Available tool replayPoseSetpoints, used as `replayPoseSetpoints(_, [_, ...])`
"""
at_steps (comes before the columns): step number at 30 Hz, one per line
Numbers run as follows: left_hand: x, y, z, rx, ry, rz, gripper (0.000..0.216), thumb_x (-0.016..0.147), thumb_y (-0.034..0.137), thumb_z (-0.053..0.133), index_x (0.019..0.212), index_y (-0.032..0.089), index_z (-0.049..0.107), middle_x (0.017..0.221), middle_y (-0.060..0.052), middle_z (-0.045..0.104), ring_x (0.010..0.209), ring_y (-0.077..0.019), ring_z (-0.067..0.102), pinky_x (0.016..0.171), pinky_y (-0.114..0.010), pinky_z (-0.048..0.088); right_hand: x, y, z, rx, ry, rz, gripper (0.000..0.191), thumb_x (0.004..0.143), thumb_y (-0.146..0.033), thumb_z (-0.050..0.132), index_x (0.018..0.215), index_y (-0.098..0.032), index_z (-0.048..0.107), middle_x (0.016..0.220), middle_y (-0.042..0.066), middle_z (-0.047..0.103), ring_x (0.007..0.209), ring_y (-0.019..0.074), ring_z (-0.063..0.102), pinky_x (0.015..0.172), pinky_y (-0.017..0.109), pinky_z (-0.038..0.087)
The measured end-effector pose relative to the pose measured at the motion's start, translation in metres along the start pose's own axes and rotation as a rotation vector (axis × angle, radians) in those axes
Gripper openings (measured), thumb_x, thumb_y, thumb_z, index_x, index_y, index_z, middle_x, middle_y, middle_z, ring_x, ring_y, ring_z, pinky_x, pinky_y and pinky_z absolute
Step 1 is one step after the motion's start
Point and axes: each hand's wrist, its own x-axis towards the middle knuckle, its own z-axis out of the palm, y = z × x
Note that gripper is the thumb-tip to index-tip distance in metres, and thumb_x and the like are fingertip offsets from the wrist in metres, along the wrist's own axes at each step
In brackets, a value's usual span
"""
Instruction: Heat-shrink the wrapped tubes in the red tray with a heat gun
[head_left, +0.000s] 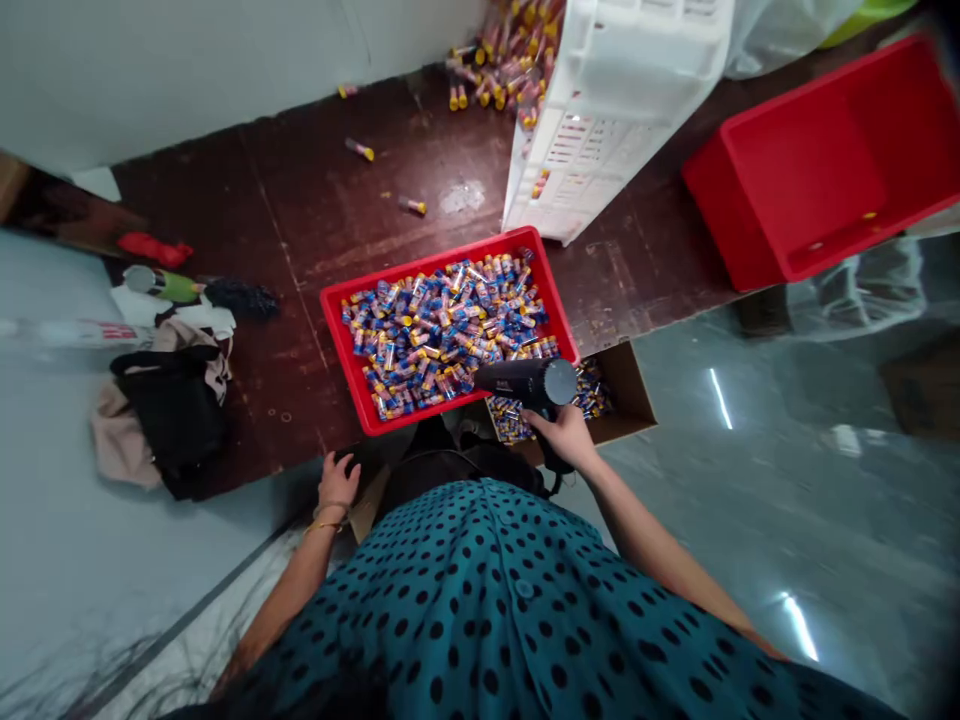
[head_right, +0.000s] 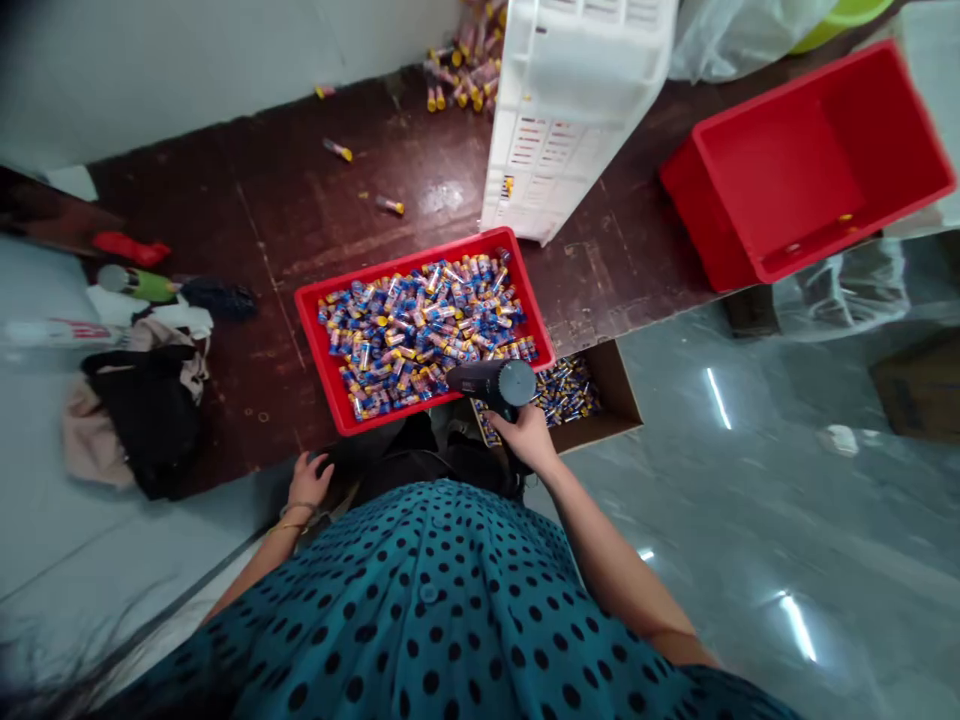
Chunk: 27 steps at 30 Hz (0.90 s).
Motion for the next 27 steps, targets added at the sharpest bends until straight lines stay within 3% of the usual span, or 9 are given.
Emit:
replayPoseSetpoints(3, [-0.011, -0.019, 0.016, -0.018, -0.094, -0.030, 0.045, 0.089, 0.032, 0.051, 0.127, 0.011, 0.063, 0.154, -0.018, 0.036, 0.141, -0.0302, 0.039, 0.114, -0.041, 0.038, -0.004, 0.001, 0.004, 0.053, -0.111, -0.028, 0.037, 0.076, -0.045, 0.071, 0.091, -0.011, 0.070, 0.084, 0.007, 0.071, 0.071, 0.0196, 0.061, 0.065, 0.027, 0.047])
replayPoseSetpoints(5, [-0.016, -0.027, 0.026, -0.041, -0.177, -0.032, 0.042, 0.087, 0.030, 0.052, 0.121, 0.010, 0.066, 0.144, -0.018, 0.050, 0.137, -0.0283, 0.045, 0.112, -0.039, 0.039, -0.008, -0.004, 0.015, 0.065, -0.111, -0.029, 0.037, 0.076, -0.044, 0.071, 0.092, -0.011, 0.069, 0.086, 0.008, 0.072, 0.073, 0.0203, 0.062, 0.067, 0.028, 0.048])
replayPoseSetpoints(8, [-0.018, -0.039, 0.035, -0.089, -0.261, -0.010, 0.036, 0.084, 0.027, 0.054, 0.112, 0.012, 0.070, 0.123, -0.013, 0.068, 0.120, -0.0232, 0.060, 0.105, -0.033, 0.046, -0.009, -0.020, 0.044, 0.066, -0.113, -0.026, 0.035, 0.077, -0.045, 0.070, 0.086, -0.011, 0.069, 0.080, 0.008, 0.071, 0.070, 0.0200, 0.062, 0.065, 0.028, 0.048])
replayPoseSetpoints(11, [-0.013, -0.053, 0.035, -0.133, -0.301, 0.004, 0.037, 0.083, 0.027, 0.054, 0.112, 0.012, 0.070, 0.118, -0.011, 0.071, 0.110, -0.0214, 0.066, 0.099, -0.031, 0.050, -0.007, -0.037, 0.078, 0.096, -0.295, -0.051, 0.032, 0.077, -0.044, 0.069, 0.086, -0.013, 0.069, 0.077, 0.006, 0.071, 0.069, 0.0201, 0.064, 0.066, 0.028, 0.050])
replayPoseSetpoints(13, [-0.007, -0.065, 0.030, -0.156, -0.305, 0.013, 0.039, 0.084, 0.028, 0.051, 0.115, 0.010, 0.068, 0.118, -0.012, 0.071, 0.109, -0.0211, 0.067, 0.098, -0.031, 0.051, -0.007, -0.044, 0.097, 0.076, -0.316, -0.076, 0.031, 0.076, -0.044, 0.069, 0.086, -0.015, 0.069, 0.081, 0.006, 0.072, 0.073, 0.0213, 0.065, 0.068, 0.029, 0.050])
replayPoseSetpoints(18, [0.000, -0.104, 0.015, -0.186, -0.262, 0.029, 0.045, 0.088, 0.032, 0.047, 0.123, 0.011, 0.063, 0.126, -0.013, 0.067, 0.114, -0.0216, 0.065, 0.102, -0.034, 0.048, -0.011, -0.047, 0.119, 0.017, -0.036, -0.004, 0.036, 0.079, -0.051, 0.065, 0.076, -0.015, 0.067, 0.071, 0.008, 0.070, 0.063, 0.0226, 0.063, 0.059, 0.030, 0.048])
replayPoseSetpoints(23, [0.011, -0.112, -0.001, -0.178, -0.240, 0.060, 0.038, 0.083, 0.026, 0.051, 0.111, 0.009, 0.069, 0.118, -0.015, 0.071, 0.111, -0.0236, 0.067, 0.101, -0.035, 0.049, 0.013, -0.068, 0.130, 0.021, -0.076, -0.234, 0.032, 0.076, -0.045, 0.069, 0.086, -0.014, 0.070, 0.082, 0.006, 0.072, 0.077, 0.0233, 0.066, 0.071, 0.030, 0.051])
replayPoseSetpoints(25, [0.026, -0.102, -0.010, -0.179, -0.216, 0.128, 0.036, 0.083, 0.026, 0.051, 0.111, 0.011, 0.069, 0.119, -0.013, 0.071, 0.112, -0.0220, 0.066, 0.102, -0.033, 0.049, 0.038, -0.079, 0.124, 0.064, 0.090, -0.254, 0.036, 0.076, -0.045, 0.069, 0.091, -0.013, 0.071, 0.085, 0.006, 0.072, 0.081, 0.0241, 0.066, 0.074, 0.031, 0.051])
replayPoseSetpoints(27, [0.046, -0.088, -0.021, -0.182, -0.195, 0.218, 0.037, 0.084, 0.028, 0.051, 0.112, 0.012, 0.069, 0.121, -0.012, 0.070, 0.114, -0.0213, 0.065, 0.103, -0.032, 0.049, 0.064, -0.086, 0.110, 0.120, 0.368, -0.191, 0.041, 0.075, -0.049, 0.067, 0.091, -0.012, 0.071, 0.086, 0.009, 0.073, 0.082, 0.0253, 0.066, 0.073, 0.031, 0.051])
